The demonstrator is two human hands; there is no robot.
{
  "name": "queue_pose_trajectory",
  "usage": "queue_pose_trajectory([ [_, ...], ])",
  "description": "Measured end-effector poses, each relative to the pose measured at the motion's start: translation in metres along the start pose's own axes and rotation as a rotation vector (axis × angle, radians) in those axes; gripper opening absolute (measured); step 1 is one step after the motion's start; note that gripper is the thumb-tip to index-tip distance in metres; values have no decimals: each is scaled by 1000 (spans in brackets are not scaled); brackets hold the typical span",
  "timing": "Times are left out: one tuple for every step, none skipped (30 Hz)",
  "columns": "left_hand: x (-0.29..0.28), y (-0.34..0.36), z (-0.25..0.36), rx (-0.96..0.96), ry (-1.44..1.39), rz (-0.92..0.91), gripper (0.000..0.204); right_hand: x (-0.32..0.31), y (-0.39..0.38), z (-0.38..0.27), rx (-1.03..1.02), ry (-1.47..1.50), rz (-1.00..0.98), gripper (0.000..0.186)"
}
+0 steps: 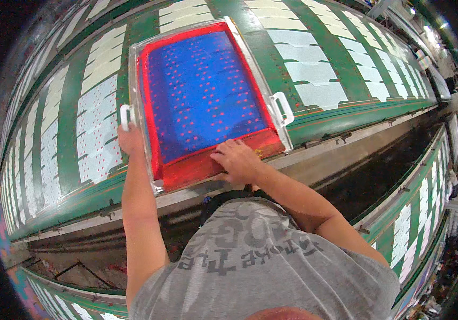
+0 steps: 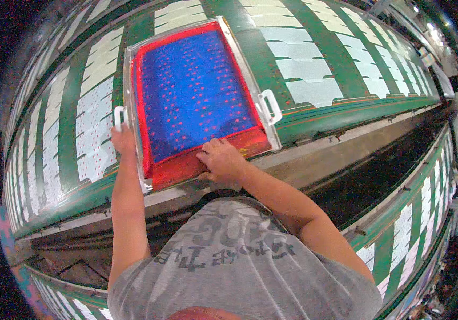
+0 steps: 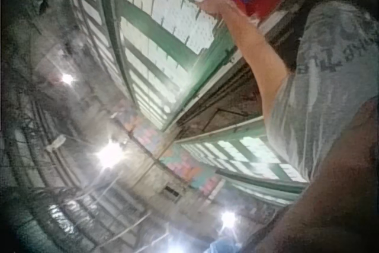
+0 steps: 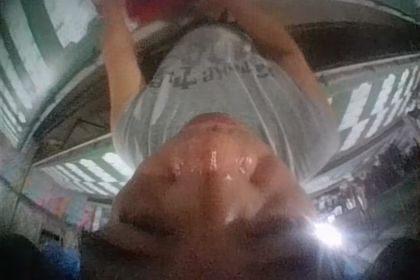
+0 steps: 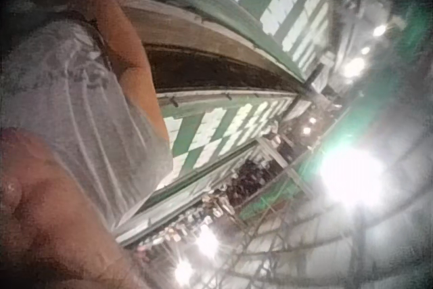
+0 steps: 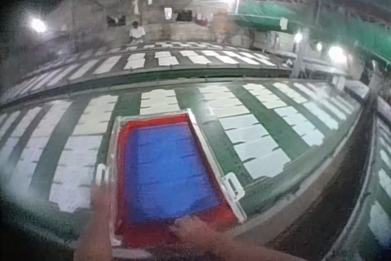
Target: The person uses a squeegee to spread ink across a screen printing frame placed over a white sheet on a green conveyor belt. The person repeatedly pulls the squeegee across the screen to transfer the pattern onto the sheet below.
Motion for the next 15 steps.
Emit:
queue_pose_trajectory([
  [0,3,-2,13,-3,29,46,-2,-4,1,-15,16,10,62],
  [3,5,-3,-10,5,24,46,-6,-10,4,-30,31,22,60],
  [4,5,-3,20,34,60,48,-11,-18,11,-32,98,17,58],
  [3,7,-5,11,75,62,49,-16,-27,18,-35,166,10,55],
  [3,7,-7,-3,115,65,51,-23,-35,25,-57,232,29,53],
  [2,7,-4,50,137,141,56,-32,-44,38,-7,214,86,47],
  [2,8,-5,43,152,130,57,-44,-54,54,32,183,197,46],
  [3,7,-5,34,167,119,59,-56,-64,72,73,153,304,46],
  [3,8,-5,26,184,106,60,-67,-74,89,116,125,411,45],
  [1,7,-3,18,254,168,60,-75,-85,107,208,57,466,46],
  [2,6,-2,8,239,149,58,-82,-95,124,300,-10,520,49],
  [0,6,0,-1,224,130,56,-84,-102,141,392,-31,536,50],
  [-1,6,1,-32,218,98,54,-84,-107,157,485,-53,551,51],
  [-3,4,3,-11,184,92,51,-82,-113,172,573,-77,565,53],
  [-4,1,4,-11,158,70,48,-76,-118,188,647,93,545,54],
])
Point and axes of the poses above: each hand's wrist, its own y-axis towards the middle knuckle, its own x-axis out of the palm, z = x × y, the point moved 4 cm from there along y, towards the middle knuckle, and after that the axes turned 11 degrees about -x, right-handed, at the moved point
